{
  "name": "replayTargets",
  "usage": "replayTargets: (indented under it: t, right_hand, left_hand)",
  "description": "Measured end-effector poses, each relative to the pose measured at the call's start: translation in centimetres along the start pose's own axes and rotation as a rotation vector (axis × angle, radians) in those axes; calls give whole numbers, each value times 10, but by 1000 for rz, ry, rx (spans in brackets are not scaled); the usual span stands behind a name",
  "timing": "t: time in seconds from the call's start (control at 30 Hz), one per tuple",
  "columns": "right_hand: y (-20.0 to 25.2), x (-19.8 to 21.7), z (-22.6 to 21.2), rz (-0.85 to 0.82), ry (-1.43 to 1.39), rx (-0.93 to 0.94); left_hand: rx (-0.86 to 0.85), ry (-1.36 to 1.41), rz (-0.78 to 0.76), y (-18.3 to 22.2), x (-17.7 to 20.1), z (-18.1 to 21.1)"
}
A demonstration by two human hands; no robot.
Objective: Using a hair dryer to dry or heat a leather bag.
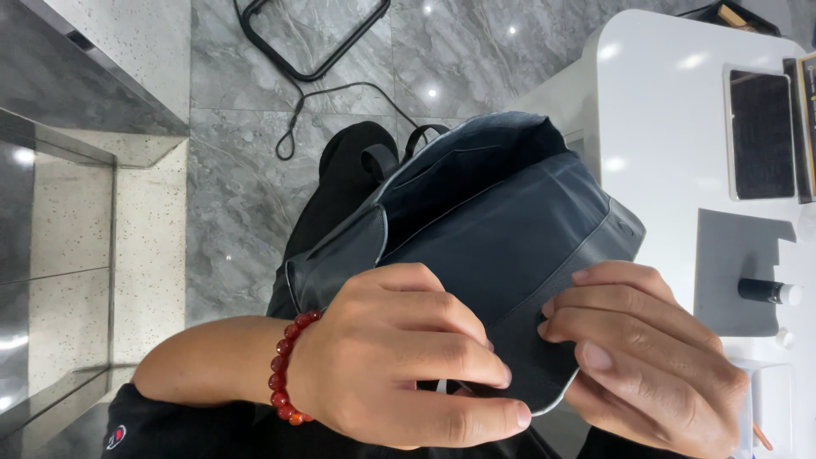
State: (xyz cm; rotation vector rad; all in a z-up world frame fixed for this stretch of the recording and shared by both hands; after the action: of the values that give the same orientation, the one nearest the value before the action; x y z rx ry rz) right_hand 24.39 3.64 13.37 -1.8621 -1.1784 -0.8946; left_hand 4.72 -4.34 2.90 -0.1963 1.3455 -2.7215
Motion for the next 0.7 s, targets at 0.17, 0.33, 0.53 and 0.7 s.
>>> replayTargets:
  t: [0.17, 0.33, 0.53, 0.7]
  right_hand:
    - [-2, 1, 0, 19, 2, 10]
    - [2, -1, 0, 43, -27, 5]
    - [-4, 7, 10, -37, -63, 106]
    - [-9, 9, 11, -62, -36, 186]
  left_hand:
    - [-18, -17, -3, 0, -1, 1]
    - [-22, -40, -25, -1, 1, 1]
    - [-11, -61, -30, -7, 6, 6]
    - [-50, -81, -41, -10, 7, 5]
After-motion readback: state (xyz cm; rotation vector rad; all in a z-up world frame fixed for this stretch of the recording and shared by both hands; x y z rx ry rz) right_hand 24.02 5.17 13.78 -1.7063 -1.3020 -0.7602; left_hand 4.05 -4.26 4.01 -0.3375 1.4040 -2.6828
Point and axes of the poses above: each hand's wrist, its own y-axis away from the middle knuckle, its own x-axis out of the back of the hand, z = x × y, the point moved 2 cm from there along -y, towards the middle knuckle, and after that the axes turned 5 degrees about x, right-handed, at the moved point
